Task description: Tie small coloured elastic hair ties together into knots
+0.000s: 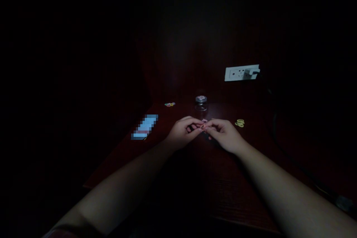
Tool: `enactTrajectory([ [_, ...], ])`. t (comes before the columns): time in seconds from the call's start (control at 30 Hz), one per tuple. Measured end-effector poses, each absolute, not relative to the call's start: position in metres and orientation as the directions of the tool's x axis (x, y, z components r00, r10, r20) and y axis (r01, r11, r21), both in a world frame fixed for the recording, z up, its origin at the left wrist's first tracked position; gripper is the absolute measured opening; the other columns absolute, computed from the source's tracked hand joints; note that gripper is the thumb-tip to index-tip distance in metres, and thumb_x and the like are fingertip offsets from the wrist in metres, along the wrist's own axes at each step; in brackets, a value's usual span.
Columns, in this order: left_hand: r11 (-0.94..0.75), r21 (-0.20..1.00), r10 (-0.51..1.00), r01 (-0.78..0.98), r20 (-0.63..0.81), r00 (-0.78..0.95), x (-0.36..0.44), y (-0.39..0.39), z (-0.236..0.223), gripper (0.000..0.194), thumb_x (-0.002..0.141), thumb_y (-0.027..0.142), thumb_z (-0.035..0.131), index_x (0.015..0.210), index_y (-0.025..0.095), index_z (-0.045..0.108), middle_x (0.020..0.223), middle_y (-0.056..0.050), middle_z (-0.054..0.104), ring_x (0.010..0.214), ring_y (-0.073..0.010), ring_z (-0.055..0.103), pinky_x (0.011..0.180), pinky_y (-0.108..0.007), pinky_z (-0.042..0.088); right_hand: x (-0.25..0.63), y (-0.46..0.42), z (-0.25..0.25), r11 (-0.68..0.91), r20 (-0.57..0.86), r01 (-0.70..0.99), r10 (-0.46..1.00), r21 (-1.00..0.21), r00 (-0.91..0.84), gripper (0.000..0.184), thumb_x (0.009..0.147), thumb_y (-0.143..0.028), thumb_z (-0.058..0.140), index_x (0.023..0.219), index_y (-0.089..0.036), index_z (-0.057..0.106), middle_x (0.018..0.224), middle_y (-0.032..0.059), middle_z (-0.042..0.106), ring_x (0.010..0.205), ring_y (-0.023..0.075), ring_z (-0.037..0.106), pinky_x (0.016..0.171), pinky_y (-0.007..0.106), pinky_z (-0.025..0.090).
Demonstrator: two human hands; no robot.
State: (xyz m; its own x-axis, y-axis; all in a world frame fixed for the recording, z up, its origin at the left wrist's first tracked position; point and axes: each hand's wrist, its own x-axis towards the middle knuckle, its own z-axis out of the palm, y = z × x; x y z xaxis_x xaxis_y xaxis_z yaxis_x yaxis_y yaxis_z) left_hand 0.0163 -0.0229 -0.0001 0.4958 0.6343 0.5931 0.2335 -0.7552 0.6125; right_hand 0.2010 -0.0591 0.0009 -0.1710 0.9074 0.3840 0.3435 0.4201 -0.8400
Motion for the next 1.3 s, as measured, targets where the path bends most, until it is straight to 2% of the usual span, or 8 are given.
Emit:
enactTrajectory([
  [0.13,-0.736,0.642,0.647,0.216,0.573,0.502,0.0168,-0.0222,-0.0017,0.024,0.079,0.029,0.064,0.101,0.018,0.068,0.097,-0.005,0.067,0.077,-0.0116,0.060,0.070,-0.023,0.051,0.2031,-0.0575,-0.0019,0.433,0.404,0.369,0.901,-0.823,-0.157,0.032,0.077,-0.053,0.064,0.079,-0.021,0.072,0.075,0.0045,0.069,0.076,0.0210,0.065,0.076,0.035,0.052],
  [0.27,-0.703,0.687,0.666,0.182,0.547,0.507,0.0168,-0.0234,-0.0005,0.026,0.078,0.028,0.065,0.101,0.017,0.068,0.098,-0.006,0.067,0.079,-0.0115,0.063,0.066,-0.021,0.051,0.2055,-0.0551,-0.0043,0.453,0.415,0.398,0.891,-0.798,-0.181,0.030,0.079,-0.050,0.063,0.082,-0.022,0.073,0.074,0.0026,0.070,0.076,0.0208,0.066,0.098,0.044,0.042],
  [0.37,-0.689,0.705,0.673,0.170,0.535,0.510,0.0169,-0.0240,-0.0002,0.025,0.078,0.025,0.066,0.101,0.017,0.067,0.100,-0.006,0.067,0.079,-0.0115,0.065,0.065,-0.020,0.052,0.2064,-0.0543,-0.0050,0.469,0.424,0.416,0.883,-0.779,-0.201,0.030,0.080,-0.050,0.063,0.081,-0.022,0.073,0.071,0.0015,0.070,0.074,0.0199,0.067,0.103,0.046,0.038],
  [0.43,-0.684,0.711,0.681,0.162,0.543,0.492,0.0177,-0.0230,-0.0019,0.023,0.077,0.023,0.065,0.099,0.016,0.067,0.100,-0.007,0.068,0.079,-0.0116,0.066,0.066,-0.021,0.053,0.2061,-0.0547,-0.0047,0.457,0.412,0.409,0.889,-0.790,-0.200,0.030,0.079,-0.050,0.063,0.082,-0.022,0.073,0.073,0.0023,0.071,0.071,0.0191,0.067,0.097,0.044,0.043],
  [0.53,-0.660,0.739,0.704,0.135,0.545,0.456,0.0199,-0.0199,-0.0062,0.022,0.077,0.020,0.065,0.098,0.014,0.066,0.099,-0.008,0.069,0.080,-0.0127,0.067,0.068,-0.022,0.056,0.2042,-0.0567,-0.0030,0.405,0.365,0.344,0.914,-0.847,-0.179,0.033,0.076,-0.052,0.065,0.081,-0.020,0.072,0.080,0.0055,0.071,0.068,0.0183,0.064,0.072,0.035,0.053],
  [0.67,-0.605,0.791,0.733,0.092,0.508,0.453,0.0218,-0.0186,-0.0082,0.022,0.077,0.020,0.065,0.098,0.012,0.066,0.093,-0.010,0.072,0.082,-0.0146,0.069,0.072,-0.025,0.058,0.2018,-0.0591,-0.0002,0.374,0.350,0.231,0.927,-0.898,-0.137,0.035,0.068,-0.048,0.074,0.087,-0.019,0.068,0.072,0.0040,0.067,0.059,0.0150,0.059,0.053,0.027,0.049],
  [0.93,-0.544,0.830,0.786,0.123,0.452,0.423,0.0227,-0.0235,-0.0027,0.024,0.074,0.022,0.069,0.094,0.010,0.066,0.086,-0.011,0.072,0.075,-0.0151,0.069,0.070,-0.027,0.059,0.2038,-0.0588,-0.0016,0.431,0.401,0.304,0.902,-0.850,-0.160,0.024,0.074,-0.042,0.070,0.078,-0.019,0.065,0.057,-0.0010,0.057,0.055,0.0131,0.053,0.055,0.027,0.045],
  [1.3,-0.553,0.827,0.767,0.102,0.457,0.451,0.0232,-0.0235,-0.0047,0.022,0.073,0.021,0.068,0.093,0.011,0.065,0.083,-0.008,0.070,0.071,-0.0117,0.066,0.065,-0.023,0.056,0.2072,-0.0563,-0.0058,0.444,0.411,0.322,0.896,-0.836,-0.167,0.024,0.076,-0.040,0.069,0.080,-0.017,0.067,0.065,0.0024,0.062,0.061,0.0145,0.056,0.058,0.026,0.045],
])
